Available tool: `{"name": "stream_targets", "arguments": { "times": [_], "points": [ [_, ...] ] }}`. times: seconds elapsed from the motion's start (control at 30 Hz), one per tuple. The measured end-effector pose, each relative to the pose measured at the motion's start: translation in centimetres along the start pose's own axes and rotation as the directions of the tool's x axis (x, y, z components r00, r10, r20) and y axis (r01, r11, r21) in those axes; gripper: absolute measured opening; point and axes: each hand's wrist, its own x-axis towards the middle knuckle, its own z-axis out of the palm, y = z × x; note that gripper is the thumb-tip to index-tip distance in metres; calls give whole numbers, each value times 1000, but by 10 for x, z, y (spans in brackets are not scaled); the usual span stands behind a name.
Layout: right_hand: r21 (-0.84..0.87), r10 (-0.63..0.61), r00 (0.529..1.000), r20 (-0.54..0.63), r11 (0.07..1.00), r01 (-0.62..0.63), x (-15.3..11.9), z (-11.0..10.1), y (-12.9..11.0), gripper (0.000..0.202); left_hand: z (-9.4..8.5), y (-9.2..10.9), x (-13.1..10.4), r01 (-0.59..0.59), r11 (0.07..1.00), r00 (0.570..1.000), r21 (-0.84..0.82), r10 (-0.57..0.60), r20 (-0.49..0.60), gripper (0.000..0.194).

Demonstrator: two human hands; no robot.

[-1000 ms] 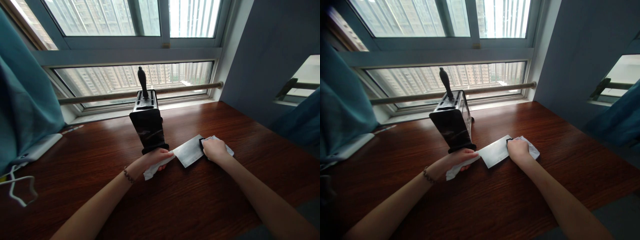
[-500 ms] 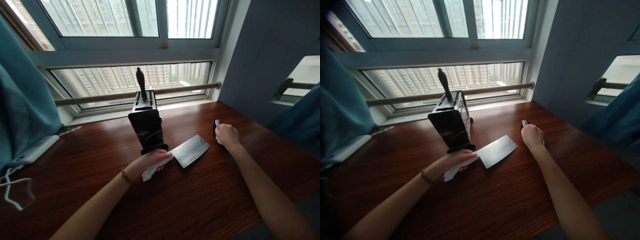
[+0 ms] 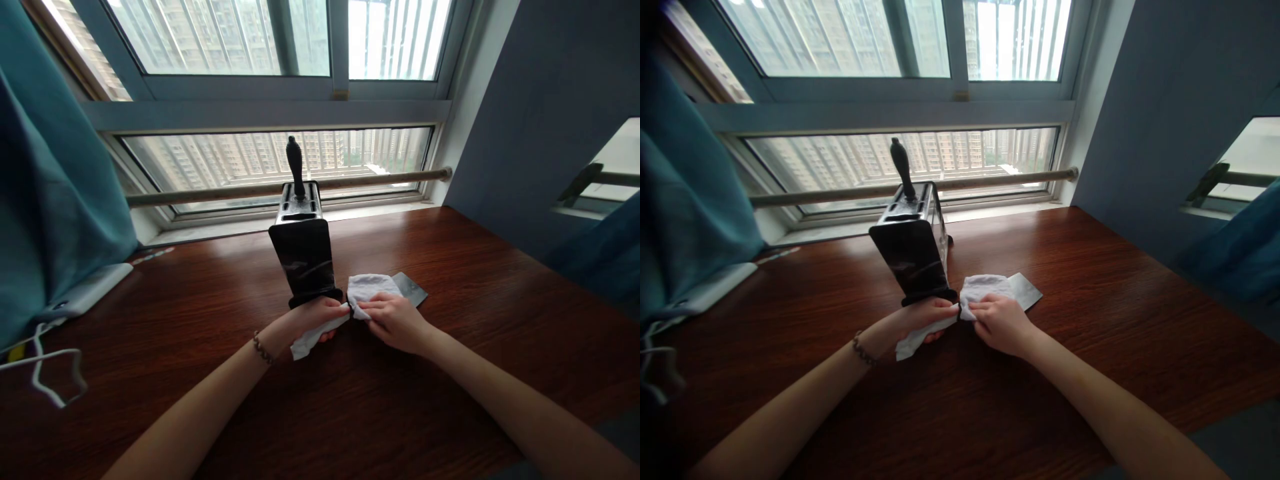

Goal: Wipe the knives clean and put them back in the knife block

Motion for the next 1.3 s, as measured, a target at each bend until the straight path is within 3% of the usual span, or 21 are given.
{"name": "stream_targets", "arguments": {
  "times": [0.13,0.37,0.53,0.7,0.83,0.97,1.3],
  "points": [
    [-199,231,973,12,954,-224,1,-8,18,34,3,2,-3,-24,999,998,45,27,-63,42],
    [-358,502,863,-59,796,-487,-3,-11,57,33,5,5,-6,-13,998,998,56,17,-57,51],
    [-274,407,913,-28,875,-398,-4,-10,60,32,4,4,-6,-2,998,999,63,5,-53,48],
    [-63,200,979,49,978,-197,0,-9,28,32,4,3,-6,-47,997,998,65,50,-49,44],
    [70,72,995,62,995,-76,2,-5,8,34,2,0,-2,-40,997,998,68,43,-52,45],
    [14,153,986,65,988,-154,3,-3,7,34,2,1,-2,-40,996,998,82,44,-45,44],
    [-158,387,922,8,911,-381,0,-7,29,36,6,8,-7,-13,998,998,67,17,-67,38]
  ]
}}
